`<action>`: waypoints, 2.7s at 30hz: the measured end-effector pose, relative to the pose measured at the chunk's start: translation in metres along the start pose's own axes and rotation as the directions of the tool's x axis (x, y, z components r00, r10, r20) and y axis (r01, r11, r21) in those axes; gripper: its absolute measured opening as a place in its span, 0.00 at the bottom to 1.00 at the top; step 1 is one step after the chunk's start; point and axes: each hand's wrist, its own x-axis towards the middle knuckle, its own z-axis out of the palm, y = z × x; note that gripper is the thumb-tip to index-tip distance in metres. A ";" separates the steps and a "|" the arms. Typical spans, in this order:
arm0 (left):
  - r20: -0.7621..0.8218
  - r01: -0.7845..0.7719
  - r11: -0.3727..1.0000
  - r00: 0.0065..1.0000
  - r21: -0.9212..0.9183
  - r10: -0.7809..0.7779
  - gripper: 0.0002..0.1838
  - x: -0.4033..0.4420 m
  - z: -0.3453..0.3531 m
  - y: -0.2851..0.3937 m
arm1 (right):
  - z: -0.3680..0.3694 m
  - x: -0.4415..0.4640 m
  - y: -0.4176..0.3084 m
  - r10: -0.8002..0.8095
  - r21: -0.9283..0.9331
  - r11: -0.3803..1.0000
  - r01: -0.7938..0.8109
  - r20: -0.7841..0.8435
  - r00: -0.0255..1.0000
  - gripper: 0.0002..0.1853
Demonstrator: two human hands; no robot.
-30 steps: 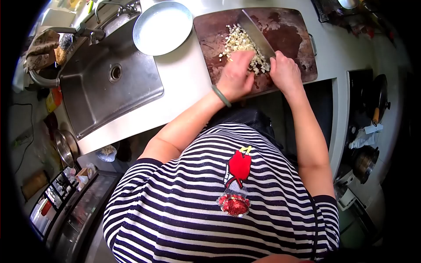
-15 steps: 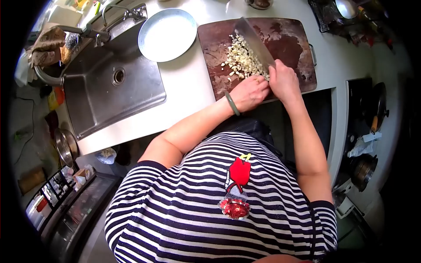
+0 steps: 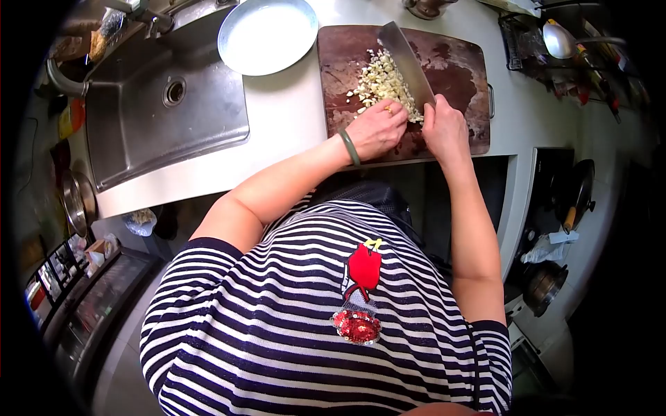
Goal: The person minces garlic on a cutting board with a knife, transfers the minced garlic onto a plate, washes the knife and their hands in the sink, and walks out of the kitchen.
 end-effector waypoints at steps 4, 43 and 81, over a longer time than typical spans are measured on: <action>-0.185 0.102 0.995 0.977 -0.018 -0.104 0.11 -0.008 -0.007 -0.009 | 0.012 0.004 -0.002 -0.011 -0.055 0.998 0.012 0.027 1.000 0.11; -0.209 0.378 0.906 0.886 -0.191 -0.414 0.09 -0.013 -0.006 -0.027 | 0.007 -0.017 -0.018 -0.036 -0.099 0.994 0.042 0.063 0.997 0.10; -0.125 0.632 0.764 0.754 -0.127 -0.645 0.10 -0.065 -0.027 -0.029 | 0.015 -0.033 -0.027 -0.041 0.027 0.999 0.039 0.103 0.994 0.11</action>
